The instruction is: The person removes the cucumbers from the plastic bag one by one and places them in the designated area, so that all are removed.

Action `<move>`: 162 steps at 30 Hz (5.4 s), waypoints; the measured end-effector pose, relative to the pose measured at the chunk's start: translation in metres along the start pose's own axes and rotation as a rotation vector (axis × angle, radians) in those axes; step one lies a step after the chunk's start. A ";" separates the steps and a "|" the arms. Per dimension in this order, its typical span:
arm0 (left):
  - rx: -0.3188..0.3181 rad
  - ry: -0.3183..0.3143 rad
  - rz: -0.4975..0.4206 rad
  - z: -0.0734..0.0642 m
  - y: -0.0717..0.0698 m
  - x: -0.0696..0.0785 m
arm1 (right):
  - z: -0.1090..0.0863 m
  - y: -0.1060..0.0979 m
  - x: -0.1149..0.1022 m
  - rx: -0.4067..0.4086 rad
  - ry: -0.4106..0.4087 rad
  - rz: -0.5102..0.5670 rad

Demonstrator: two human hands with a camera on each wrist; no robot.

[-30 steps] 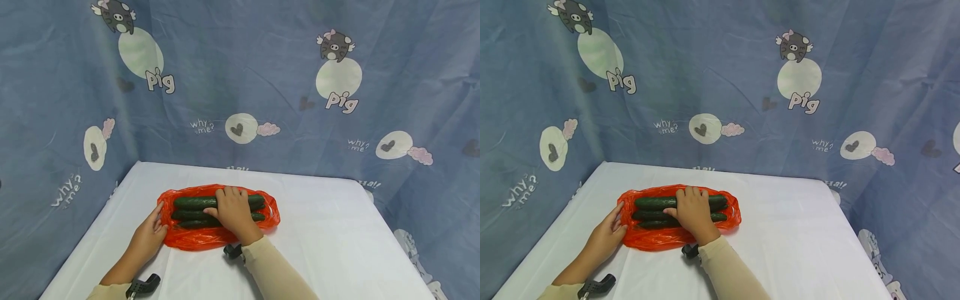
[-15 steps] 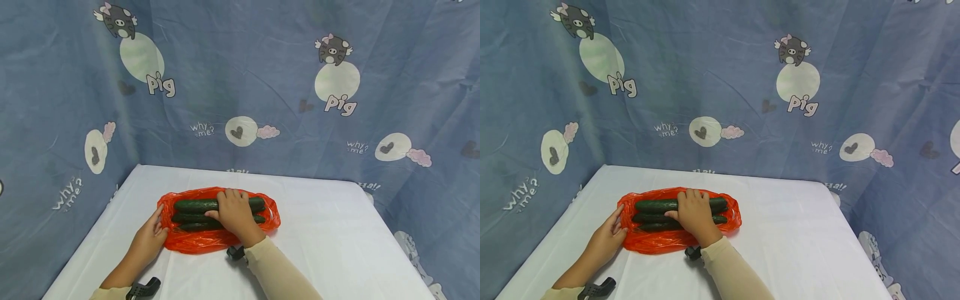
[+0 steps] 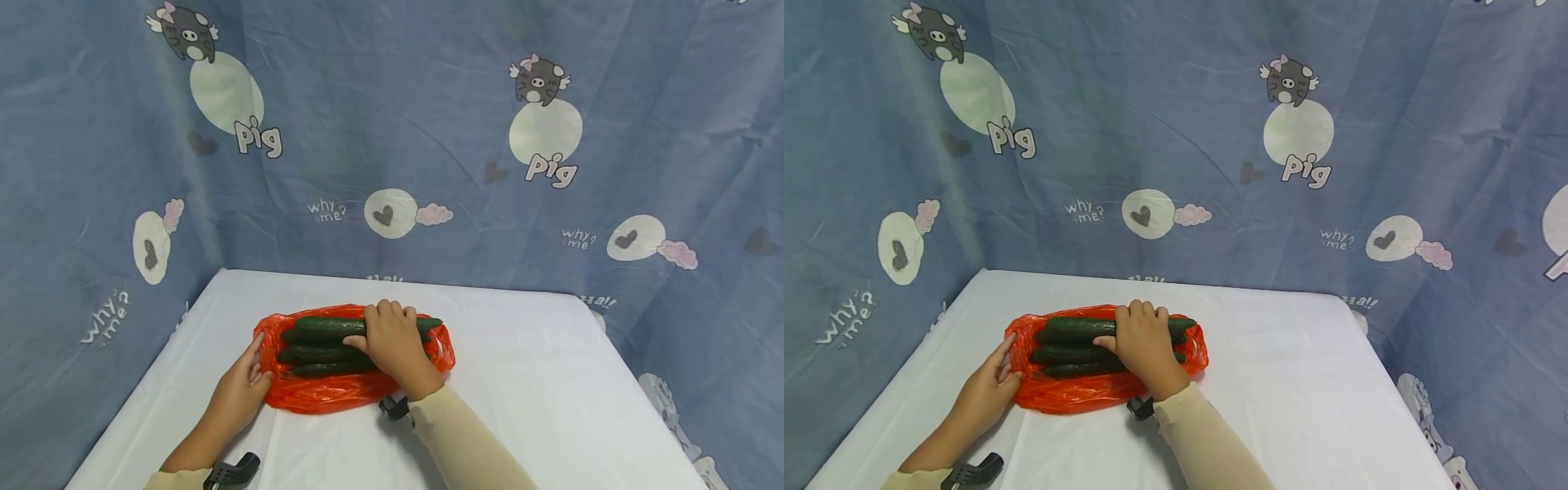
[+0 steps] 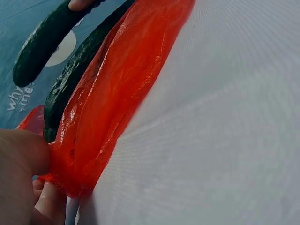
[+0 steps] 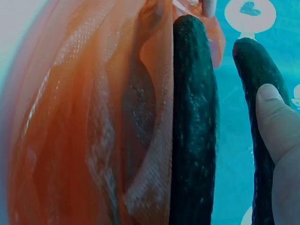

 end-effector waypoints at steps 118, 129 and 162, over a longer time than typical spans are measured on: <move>-0.034 -0.020 0.056 0.004 0.004 -0.003 | -0.105 0.038 0.288 -0.179 0.459 0.239; -0.046 -0.031 0.062 0.003 0.004 -0.005 | -0.107 0.043 0.289 -0.209 0.447 0.226; -0.043 -0.041 0.044 0.003 0.004 -0.004 | -0.115 0.046 0.292 -0.318 0.485 0.285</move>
Point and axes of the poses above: each hand's wrist, its own z-axis towards the middle knuckle, its own y-axis out of the palm, x = y × z, the point moved 6 cm from there along z, towards the middle knuckle, and after that the axes turned 8 degrees about y, right-handed, at the moved point
